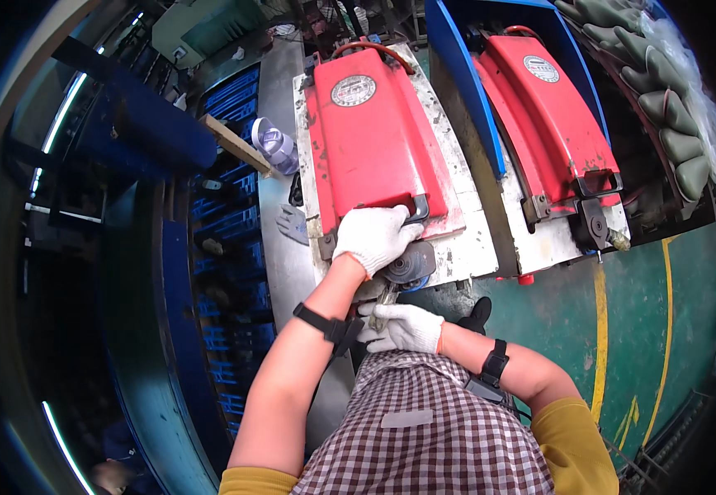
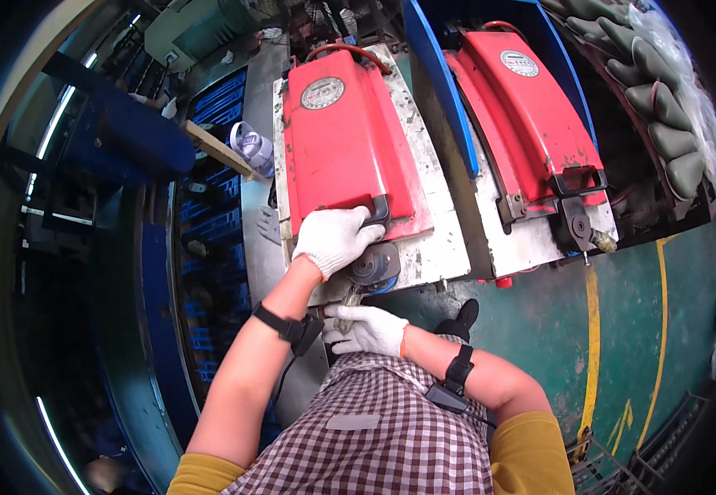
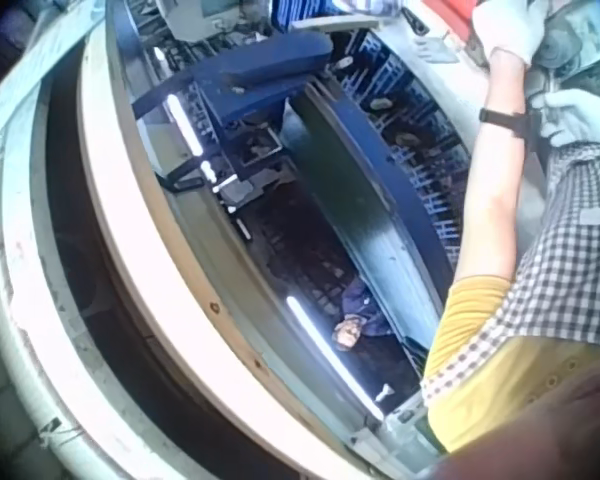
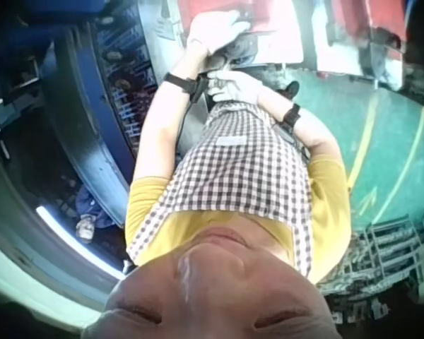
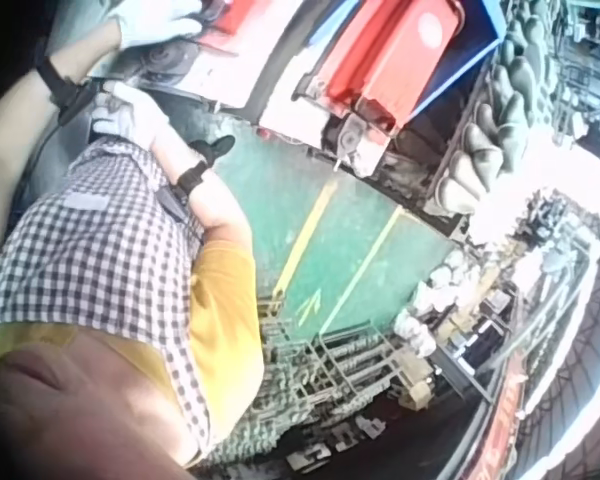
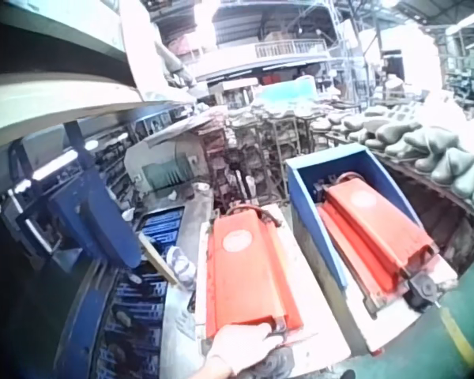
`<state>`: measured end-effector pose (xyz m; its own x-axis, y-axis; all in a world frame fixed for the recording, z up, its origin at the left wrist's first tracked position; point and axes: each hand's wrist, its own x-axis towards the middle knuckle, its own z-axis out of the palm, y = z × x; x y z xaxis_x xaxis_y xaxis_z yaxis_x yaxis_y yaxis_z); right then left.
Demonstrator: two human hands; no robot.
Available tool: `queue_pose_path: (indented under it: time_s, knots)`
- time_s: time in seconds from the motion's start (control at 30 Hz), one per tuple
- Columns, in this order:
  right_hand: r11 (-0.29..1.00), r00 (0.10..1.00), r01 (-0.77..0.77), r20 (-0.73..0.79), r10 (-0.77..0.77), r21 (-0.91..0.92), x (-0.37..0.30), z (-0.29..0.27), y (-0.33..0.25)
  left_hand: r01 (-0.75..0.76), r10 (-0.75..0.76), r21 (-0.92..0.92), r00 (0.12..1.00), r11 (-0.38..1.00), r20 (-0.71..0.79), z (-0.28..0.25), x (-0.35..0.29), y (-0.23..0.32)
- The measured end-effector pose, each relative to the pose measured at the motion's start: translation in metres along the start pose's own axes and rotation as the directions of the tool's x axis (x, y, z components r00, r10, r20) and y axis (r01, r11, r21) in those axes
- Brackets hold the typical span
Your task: Attaching soles to shoe uppers using a heat press machine and organizing shoe lasts.
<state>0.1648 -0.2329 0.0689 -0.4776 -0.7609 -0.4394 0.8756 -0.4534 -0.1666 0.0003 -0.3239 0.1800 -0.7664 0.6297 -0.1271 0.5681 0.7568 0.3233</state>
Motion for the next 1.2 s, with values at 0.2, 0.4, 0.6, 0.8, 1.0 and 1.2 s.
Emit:
queue_pose_path:
  time_s: [0.2, 0.4, 0.6, 0.8, 1.0, 1.2]
  knots:
    - [0.994, 0.998, -0.065, -0.008, 0.066, 0.092, -0.009, -0.007, -0.002, 0.009, -0.008, 0.045, 1.0, 0.999, -0.027, -0.008, 0.001, 0.002]
    - [0.993, 0.986, -0.114, -0.122, 0.111, -0.017, -0.086, -0.038, -0.047, 0.026, -0.025, 0.059, 0.999, 0.998, -0.022, -0.01, -0.002, 0.003]
    - [0.813, 0.832, 0.109, -0.395, -0.39, -0.573, -0.161, -0.05, -0.095, 0.064, -0.063, 0.045, 0.998, 0.997, -0.027, -0.007, 0.002, 0.007]
    - [-0.112, -0.045, -0.097, 0.116, -0.992, -0.989, -0.277, -0.055, -0.145, 0.092, -0.09, 0.049, 0.995, 0.995, -0.049, -0.004, -0.005, 0.003]
    - [0.091, -0.242, -0.632, 0.084, -0.967, -0.77, -0.381, -0.135, -0.18, 0.145, -0.139, 0.039, 0.983, 0.989, -0.123, 0.004, 0.005, 0.007]
    - [0.164, -0.217, -0.756, 0.006, -0.976, -0.634, -0.375, -0.146, -0.188, 0.193, -0.182, 0.046, 0.968, 0.98, -0.175, 0.002, 0.006, 0.016]
